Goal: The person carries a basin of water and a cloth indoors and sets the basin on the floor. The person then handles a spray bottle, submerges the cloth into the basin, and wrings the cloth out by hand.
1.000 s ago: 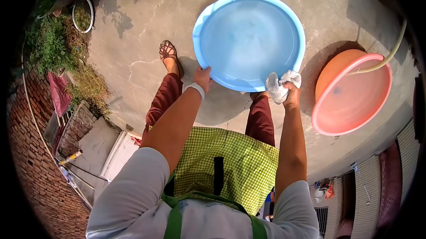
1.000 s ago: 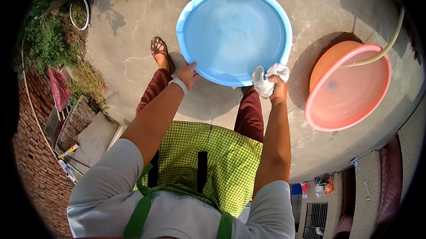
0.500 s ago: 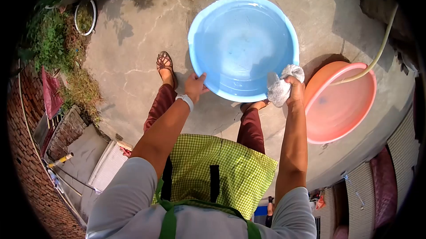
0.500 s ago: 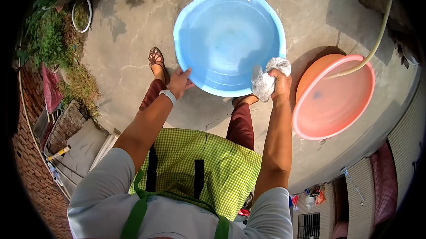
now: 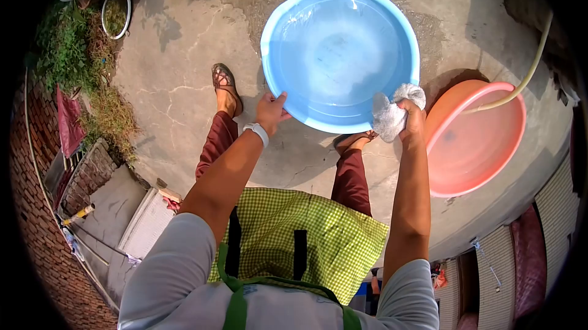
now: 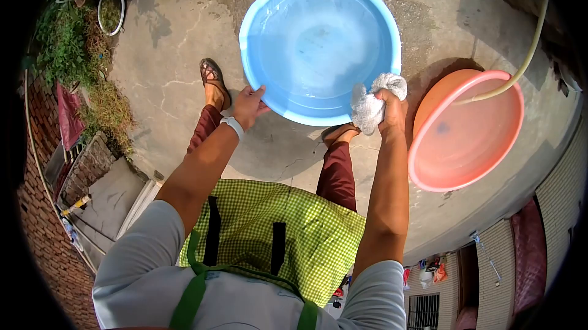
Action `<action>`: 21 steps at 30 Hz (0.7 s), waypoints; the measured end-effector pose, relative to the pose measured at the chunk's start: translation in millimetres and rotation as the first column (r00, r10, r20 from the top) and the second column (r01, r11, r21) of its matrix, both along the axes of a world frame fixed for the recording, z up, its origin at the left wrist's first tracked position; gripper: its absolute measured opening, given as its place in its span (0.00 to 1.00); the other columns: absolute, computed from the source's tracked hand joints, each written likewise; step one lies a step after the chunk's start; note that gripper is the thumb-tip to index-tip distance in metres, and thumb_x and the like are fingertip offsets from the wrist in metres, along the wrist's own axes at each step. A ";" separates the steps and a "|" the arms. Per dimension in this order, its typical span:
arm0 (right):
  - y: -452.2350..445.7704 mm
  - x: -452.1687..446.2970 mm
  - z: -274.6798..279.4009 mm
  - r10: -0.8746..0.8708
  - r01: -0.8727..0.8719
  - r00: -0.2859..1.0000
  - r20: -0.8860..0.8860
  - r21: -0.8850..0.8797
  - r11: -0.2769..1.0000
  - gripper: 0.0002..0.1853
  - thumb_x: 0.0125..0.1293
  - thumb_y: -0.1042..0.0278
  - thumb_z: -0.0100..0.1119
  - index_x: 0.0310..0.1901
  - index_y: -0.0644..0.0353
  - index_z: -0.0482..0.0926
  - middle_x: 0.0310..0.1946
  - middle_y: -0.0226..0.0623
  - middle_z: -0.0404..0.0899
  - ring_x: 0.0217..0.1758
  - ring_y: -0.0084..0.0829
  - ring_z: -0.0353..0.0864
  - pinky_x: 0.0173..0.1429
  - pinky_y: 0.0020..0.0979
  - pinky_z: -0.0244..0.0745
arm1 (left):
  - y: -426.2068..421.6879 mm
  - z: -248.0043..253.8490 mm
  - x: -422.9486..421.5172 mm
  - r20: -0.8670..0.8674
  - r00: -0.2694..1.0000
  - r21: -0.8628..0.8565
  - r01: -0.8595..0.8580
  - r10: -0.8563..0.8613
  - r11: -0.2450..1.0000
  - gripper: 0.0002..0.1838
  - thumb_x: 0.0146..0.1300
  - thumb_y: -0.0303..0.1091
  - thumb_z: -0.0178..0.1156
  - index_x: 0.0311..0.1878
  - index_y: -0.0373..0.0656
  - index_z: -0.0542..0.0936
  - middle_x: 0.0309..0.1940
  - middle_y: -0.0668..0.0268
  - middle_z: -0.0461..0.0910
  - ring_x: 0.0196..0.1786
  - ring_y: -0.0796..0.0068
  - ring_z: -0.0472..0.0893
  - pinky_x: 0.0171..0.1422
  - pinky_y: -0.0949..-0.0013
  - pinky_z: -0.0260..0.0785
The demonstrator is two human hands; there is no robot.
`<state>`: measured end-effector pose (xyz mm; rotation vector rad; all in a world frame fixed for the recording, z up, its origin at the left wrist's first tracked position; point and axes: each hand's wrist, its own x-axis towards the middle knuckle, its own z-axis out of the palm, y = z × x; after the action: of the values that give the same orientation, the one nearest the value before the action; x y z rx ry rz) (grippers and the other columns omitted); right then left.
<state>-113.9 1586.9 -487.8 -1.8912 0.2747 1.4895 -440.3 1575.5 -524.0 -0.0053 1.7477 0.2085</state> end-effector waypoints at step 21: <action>68.6 1.4 41.8 -0.098 0.090 0.973 -0.208 -0.049 0.995 0.16 0.47 0.73 0.51 0.41 0.68 0.71 0.30 0.43 0.76 0.30 0.39 0.79 0.35 0.41 0.78 | 56.5 38.0 -3.5 0.134 0.991 0.134 -0.004 -0.014 0.991 0.10 0.61 0.38 0.56 0.36 0.42 0.70 0.31 0.65 0.77 0.32 0.76 0.78 0.37 0.71 0.75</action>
<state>-112.5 1655.5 -446.0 -1.7264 0.4875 1.6307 -443.8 1632.0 -486.0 0.0810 1.5959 0.3147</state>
